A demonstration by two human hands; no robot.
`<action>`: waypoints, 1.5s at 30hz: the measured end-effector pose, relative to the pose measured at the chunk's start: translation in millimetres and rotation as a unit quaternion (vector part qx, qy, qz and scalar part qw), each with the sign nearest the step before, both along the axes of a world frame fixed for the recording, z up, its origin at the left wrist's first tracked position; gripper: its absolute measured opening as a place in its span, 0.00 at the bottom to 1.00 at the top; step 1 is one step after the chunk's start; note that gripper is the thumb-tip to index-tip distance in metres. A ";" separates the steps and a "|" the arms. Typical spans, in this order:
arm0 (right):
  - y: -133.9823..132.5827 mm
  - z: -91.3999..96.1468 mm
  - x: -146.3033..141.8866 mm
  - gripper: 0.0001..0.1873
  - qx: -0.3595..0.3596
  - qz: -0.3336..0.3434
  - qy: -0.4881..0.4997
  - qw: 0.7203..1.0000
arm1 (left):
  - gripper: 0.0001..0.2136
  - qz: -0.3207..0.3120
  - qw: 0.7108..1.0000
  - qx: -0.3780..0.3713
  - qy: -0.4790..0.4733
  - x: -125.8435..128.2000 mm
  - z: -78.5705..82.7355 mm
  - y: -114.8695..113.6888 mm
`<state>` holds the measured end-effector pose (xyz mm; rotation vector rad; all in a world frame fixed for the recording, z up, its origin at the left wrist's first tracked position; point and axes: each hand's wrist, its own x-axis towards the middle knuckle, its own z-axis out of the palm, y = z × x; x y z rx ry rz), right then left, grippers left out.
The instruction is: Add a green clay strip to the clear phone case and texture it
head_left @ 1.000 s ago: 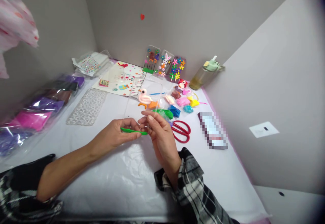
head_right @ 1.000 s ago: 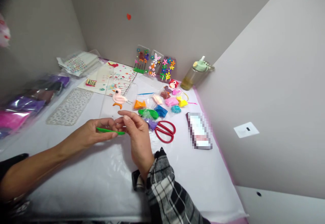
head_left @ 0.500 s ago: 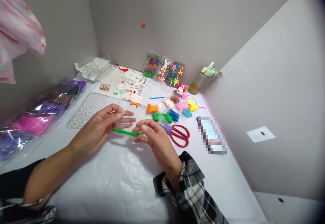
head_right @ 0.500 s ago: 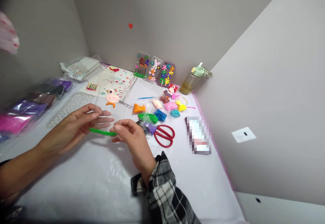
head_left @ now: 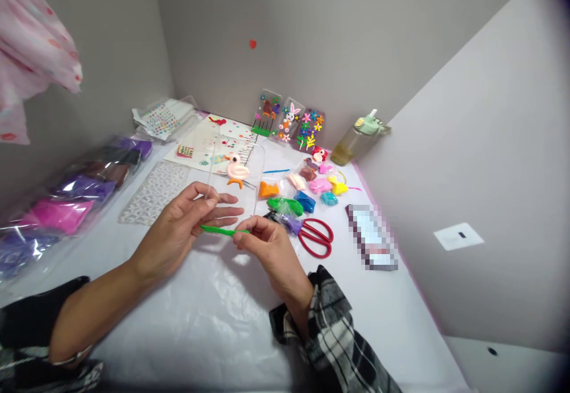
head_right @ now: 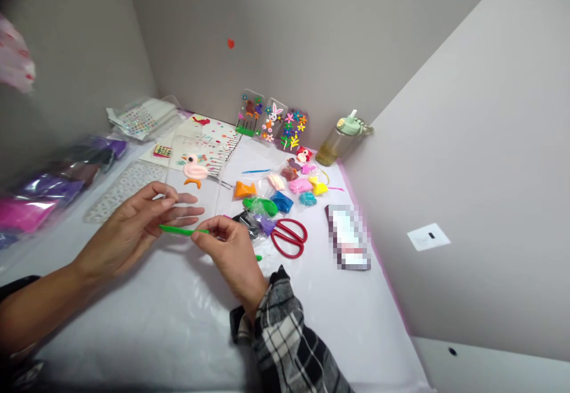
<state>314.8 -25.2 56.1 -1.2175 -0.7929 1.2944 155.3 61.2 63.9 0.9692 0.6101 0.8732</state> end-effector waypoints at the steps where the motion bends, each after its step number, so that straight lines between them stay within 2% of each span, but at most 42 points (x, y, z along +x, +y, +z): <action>1: -0.1 -0.2 0.1 0.08 0.000 -0.006 -0.004 1.000 | 0.08 -0.002 1.000 -0.001 -0.003 0.0 -0.3 -0.1; 9: -1.3 1.1 1.4 0.09 0.004 -0.015 0.010 1.000 | 0.05 0.003 1.000 0.001 -0.017 0.1 0.2 1.0; 23: -1.2 -0.7 4.1 0.10 0.026 -0.030 0.019 0.999 | 0.05 0.010 1.000 -0.006 -0.027 -2.9 0.4 2.2; 39: -2.6 -0.2 5.3 0.13 0.014 -0.004 0.051 0.999 | 0.06 0.028 0.999 -0.002 -0.019 -2.4 5.8 1.4; 45: -2.6 -2.6 6.2 0.11 0.024 -0.004 0.049 0.999 | 0.07 0.020 1.000 -0.001 -0.017 -2.5 4.7 2.8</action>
